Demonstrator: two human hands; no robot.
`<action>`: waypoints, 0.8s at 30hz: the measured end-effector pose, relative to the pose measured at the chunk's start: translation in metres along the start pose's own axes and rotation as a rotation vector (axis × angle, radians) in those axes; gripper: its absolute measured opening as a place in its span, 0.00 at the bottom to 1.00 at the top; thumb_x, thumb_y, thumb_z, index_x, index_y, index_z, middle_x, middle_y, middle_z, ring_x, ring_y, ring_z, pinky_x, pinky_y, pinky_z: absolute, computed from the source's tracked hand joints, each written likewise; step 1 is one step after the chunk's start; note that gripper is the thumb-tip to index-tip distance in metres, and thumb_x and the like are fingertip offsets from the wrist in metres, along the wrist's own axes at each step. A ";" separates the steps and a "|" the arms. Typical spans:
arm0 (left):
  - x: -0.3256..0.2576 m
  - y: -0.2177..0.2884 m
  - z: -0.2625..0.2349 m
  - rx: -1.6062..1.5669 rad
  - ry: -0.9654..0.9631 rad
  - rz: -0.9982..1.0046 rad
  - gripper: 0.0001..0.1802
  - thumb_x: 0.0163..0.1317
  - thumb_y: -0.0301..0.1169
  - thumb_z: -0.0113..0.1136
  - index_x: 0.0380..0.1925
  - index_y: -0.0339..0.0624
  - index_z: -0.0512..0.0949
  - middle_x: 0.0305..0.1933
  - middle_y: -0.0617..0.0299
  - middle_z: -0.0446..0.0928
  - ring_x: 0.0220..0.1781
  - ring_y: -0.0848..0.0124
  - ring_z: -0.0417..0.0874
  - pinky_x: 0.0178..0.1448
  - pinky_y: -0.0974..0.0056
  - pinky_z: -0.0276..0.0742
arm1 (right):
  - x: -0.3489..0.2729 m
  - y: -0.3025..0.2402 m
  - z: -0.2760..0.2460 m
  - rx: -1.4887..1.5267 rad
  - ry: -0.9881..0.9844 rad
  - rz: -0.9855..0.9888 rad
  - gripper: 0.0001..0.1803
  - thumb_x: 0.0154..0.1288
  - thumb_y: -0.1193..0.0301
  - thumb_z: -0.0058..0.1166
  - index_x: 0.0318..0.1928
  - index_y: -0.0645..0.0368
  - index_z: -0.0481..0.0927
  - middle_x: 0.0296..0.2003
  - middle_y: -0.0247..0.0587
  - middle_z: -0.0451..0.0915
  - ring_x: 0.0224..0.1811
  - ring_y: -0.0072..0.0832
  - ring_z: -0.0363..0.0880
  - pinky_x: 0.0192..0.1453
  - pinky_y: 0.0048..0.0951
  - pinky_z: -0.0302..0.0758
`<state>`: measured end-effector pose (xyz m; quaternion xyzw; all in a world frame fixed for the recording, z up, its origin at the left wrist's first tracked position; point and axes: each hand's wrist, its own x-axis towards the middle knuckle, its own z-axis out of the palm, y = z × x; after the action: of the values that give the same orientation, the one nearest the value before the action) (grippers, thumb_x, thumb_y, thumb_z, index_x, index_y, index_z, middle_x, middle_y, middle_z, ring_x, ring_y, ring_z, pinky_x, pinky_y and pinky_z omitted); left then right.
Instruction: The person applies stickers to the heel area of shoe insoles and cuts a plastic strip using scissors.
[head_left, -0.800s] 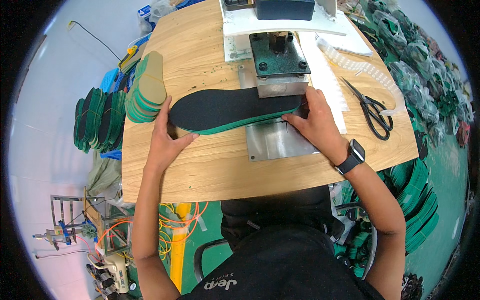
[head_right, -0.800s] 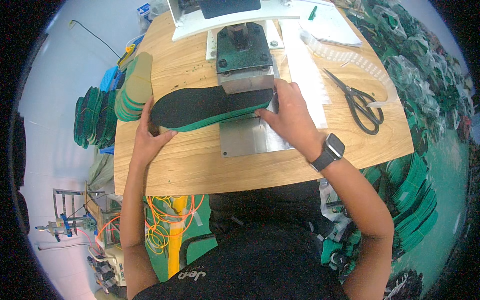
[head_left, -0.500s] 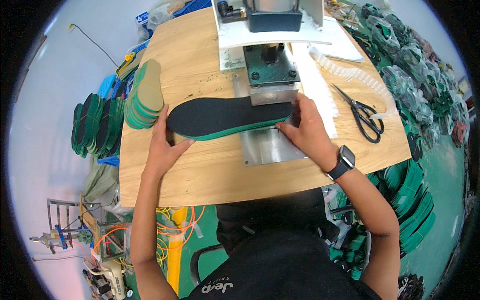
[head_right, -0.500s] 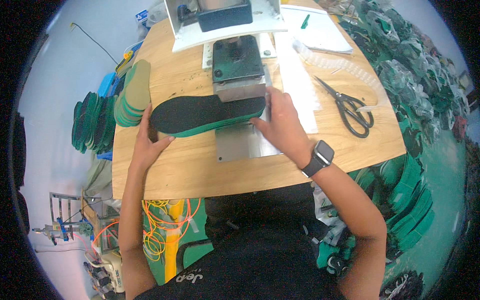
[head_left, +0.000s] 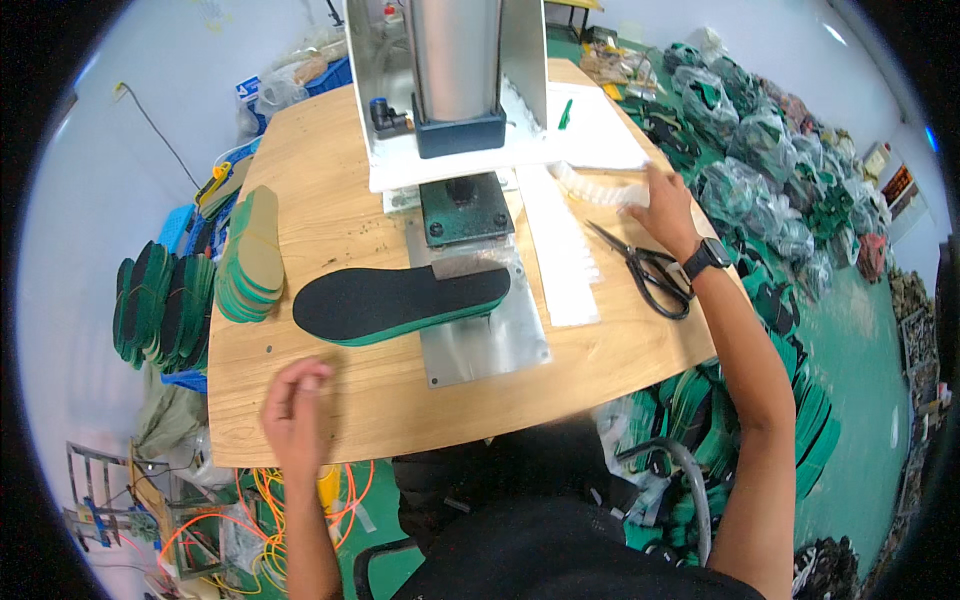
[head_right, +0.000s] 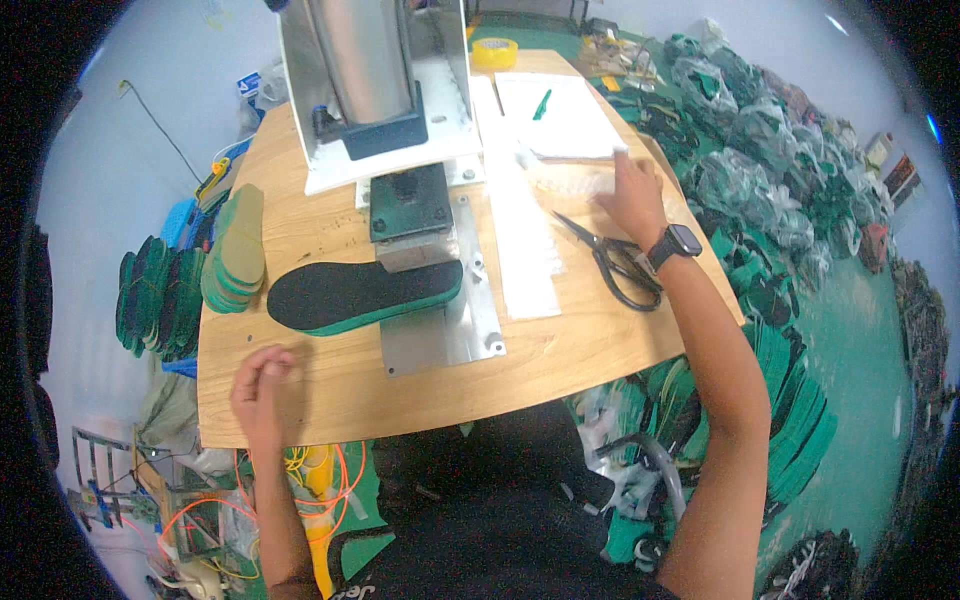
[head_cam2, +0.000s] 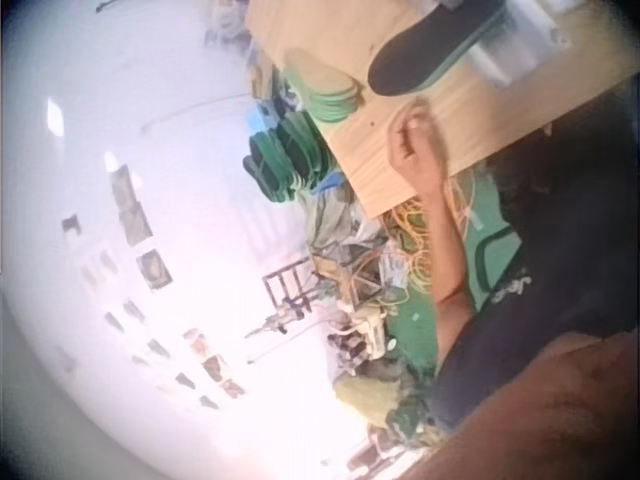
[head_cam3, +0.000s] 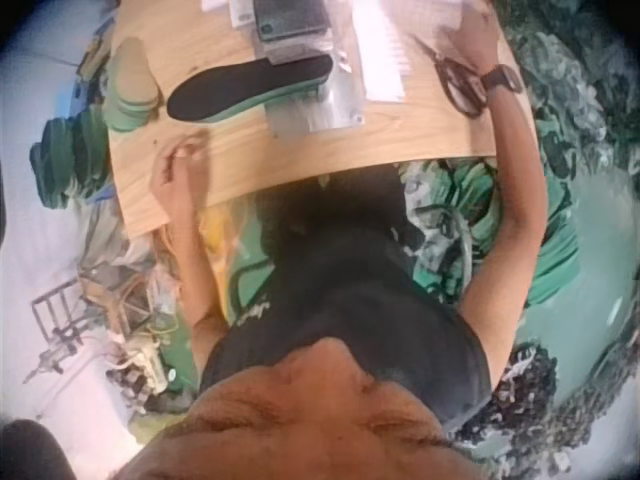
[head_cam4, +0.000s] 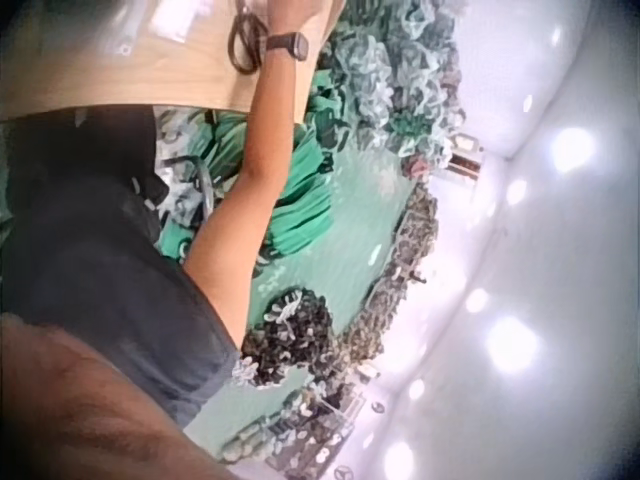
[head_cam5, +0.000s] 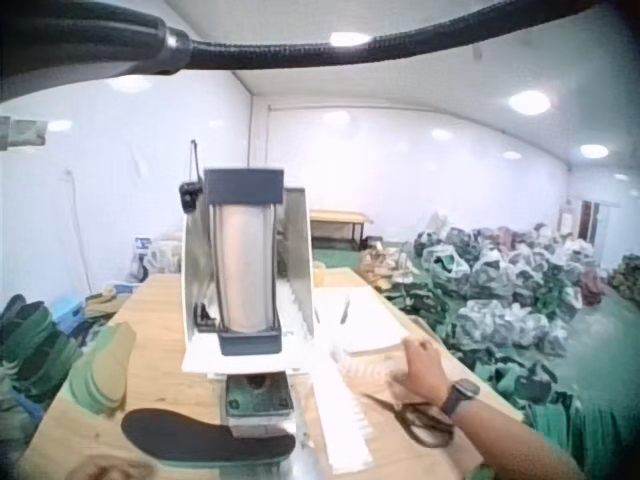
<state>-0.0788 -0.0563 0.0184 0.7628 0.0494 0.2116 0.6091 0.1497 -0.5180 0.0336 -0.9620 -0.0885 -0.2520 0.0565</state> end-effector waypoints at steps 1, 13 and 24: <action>-0.005 0.005 0.015 -0.047 -0.082 0.005 0.08 0.65 0.25 0.50 0.38 0.36 0.79 0.39 0.62 0.79 0.44 0.75 0.77 0.51 0.69 0.71 | 0.004 0.011 -0.005 -0.115 -0.231 0.061 0.15 0.53 0.70 0.58 0.41 0.65 0.77 0.41 0.53 0.80 0.49 0.51 0.73 0.52 0.44 0.70; -0.023 0.059 0.159 -0.174 -0.453 0.429 0.10 0.57 0.20 0.53 0.38 0.35 0.79 0.47 0.53 0.76 0.50 0.62 0.76 0.57 0.61 0.70 | -0.064 -0.087 -0.147 1.313 -0.310 0.280 0.06 0.68 0.72 0.51 0.38 0.62 0.76 0.27 0.30 0.78 0.25 0.15 0.76 0.29 0.18 0.72; 0.005 0.098 0.131 0.100 -0.862 0.297 0.11 0.53 0.27 0.66 0.37 0.38 0.79 0.39 0.58 0.79 0.40 0.67 0.79 0.45 0.65 0.74 | -0.100 -0.129 -0.168 1.160 -0.914 -0.163 0.09 0.64 0.69 0.56 0.40 0.61 0.77 0.26 0.31 0.77 0.27 0.15 0.73 0.33 0.20 0.70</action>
<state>-0.0418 -0.1985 0.0909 0.8084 -0.3084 -0.0426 0.4996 -0.0415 -0.4315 0.1383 -0.7769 -0.2932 0.2571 0.4943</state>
